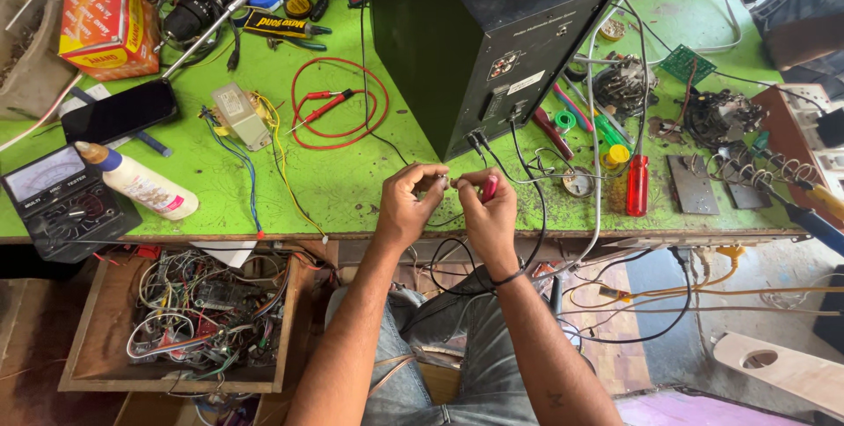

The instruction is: The person uses a screwdriver to adjust a small beige power supply unit, then handles a circuit board and a small white connector. The person works at a green workbench with various tools and electronic components visible.

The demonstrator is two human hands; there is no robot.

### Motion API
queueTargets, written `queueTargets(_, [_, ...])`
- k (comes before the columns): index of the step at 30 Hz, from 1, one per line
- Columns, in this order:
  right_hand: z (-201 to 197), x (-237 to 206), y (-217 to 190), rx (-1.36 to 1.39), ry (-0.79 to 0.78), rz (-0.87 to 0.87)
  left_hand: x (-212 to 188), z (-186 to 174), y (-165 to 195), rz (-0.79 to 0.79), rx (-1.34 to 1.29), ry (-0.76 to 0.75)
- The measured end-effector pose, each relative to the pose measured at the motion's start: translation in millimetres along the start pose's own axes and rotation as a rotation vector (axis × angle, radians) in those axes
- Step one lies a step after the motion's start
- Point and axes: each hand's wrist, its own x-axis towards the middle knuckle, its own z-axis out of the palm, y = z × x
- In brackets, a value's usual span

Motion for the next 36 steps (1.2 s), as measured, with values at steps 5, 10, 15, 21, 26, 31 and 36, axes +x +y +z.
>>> queueTargets(5, [-1,4,3,-0.038,-0.026,0.059,1,1,-2,0.089,0.019,-0.017])
queueTargets(10, [-8,7,8,0.156,-0.107,0.082,-1,4,-8,-0.007,-0.060,-0.019])
queueTargets(15, [-9,4,12,0.168,-0.100,0.031,-1,8,-15,-0.052,-0.218,-0.060])
queueTargets(21, [-10,-1,16,0.087,-0.096,-0.001,2,4,-15,0.070,-0.035,-0.038])
queueTargets(26, [-17,0,17,0.185,-0.199,-0.014,4,3,-10,-0.061,-0.052,-0.091])
queueTargets(31, [-21,2,16,0.134,-0.254,0.036,4,1,-8,-0.057,-0.060,-0.116])
queueTargets(36, [-19,3,15,0.189,-0.246,0.017,4,1,-8,-0.077,-0.051,-0.131])
